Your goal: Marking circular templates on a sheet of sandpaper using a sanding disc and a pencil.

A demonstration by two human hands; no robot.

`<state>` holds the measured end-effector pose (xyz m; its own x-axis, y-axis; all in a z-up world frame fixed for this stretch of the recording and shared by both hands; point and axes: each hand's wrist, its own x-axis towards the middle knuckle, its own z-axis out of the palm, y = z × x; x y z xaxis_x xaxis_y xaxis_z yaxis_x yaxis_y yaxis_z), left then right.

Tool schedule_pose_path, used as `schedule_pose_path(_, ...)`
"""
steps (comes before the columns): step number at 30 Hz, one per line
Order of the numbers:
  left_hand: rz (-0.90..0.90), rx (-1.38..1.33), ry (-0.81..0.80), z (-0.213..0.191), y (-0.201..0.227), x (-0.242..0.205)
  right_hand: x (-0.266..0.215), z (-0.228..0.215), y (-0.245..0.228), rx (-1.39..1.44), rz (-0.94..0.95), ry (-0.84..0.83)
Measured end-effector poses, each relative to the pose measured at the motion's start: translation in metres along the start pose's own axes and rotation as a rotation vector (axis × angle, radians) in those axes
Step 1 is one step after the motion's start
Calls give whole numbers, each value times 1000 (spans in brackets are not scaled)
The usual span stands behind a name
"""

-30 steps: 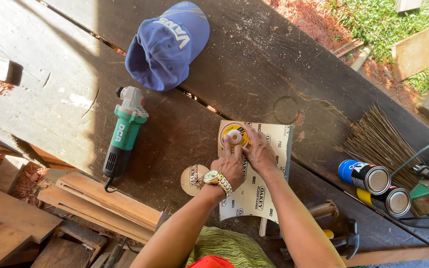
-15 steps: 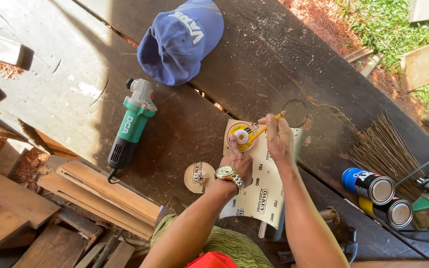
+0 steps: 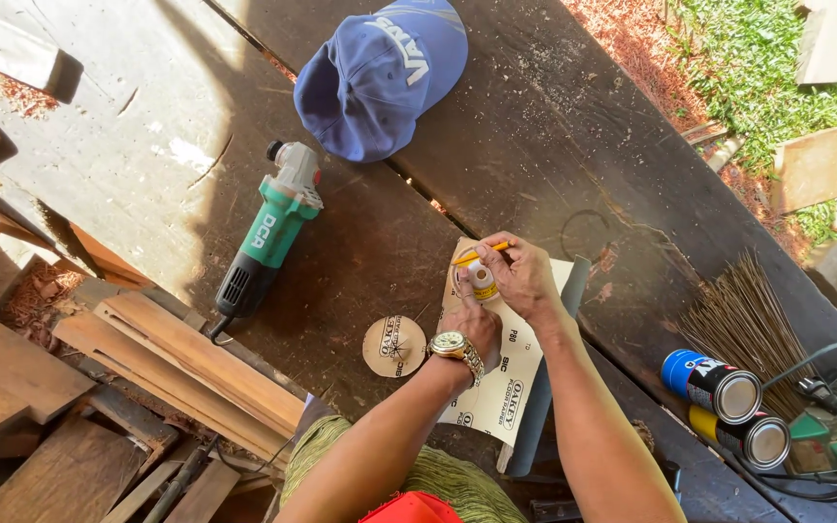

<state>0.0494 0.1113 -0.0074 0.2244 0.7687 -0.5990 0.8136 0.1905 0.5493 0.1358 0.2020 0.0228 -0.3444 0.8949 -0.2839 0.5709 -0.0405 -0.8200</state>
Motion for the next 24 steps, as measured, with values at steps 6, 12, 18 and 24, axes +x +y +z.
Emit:
schedule_pose_path(6,-12,-17,-89,-14,3,-9,-3,2,-2,-37,-63,26)
schedule_pose_path(12,10,-21,-35,-4,0,-6,-8,-1,9,-36,-151,103)
schedule_pose_path(18,-7,-2,-64,-7,1,-5,-15,-11,9,-108,-216,170)
schedule_pose_path(24,-15,-53,-8,28,-11,11,-28,-22,9,-229,-325,212)
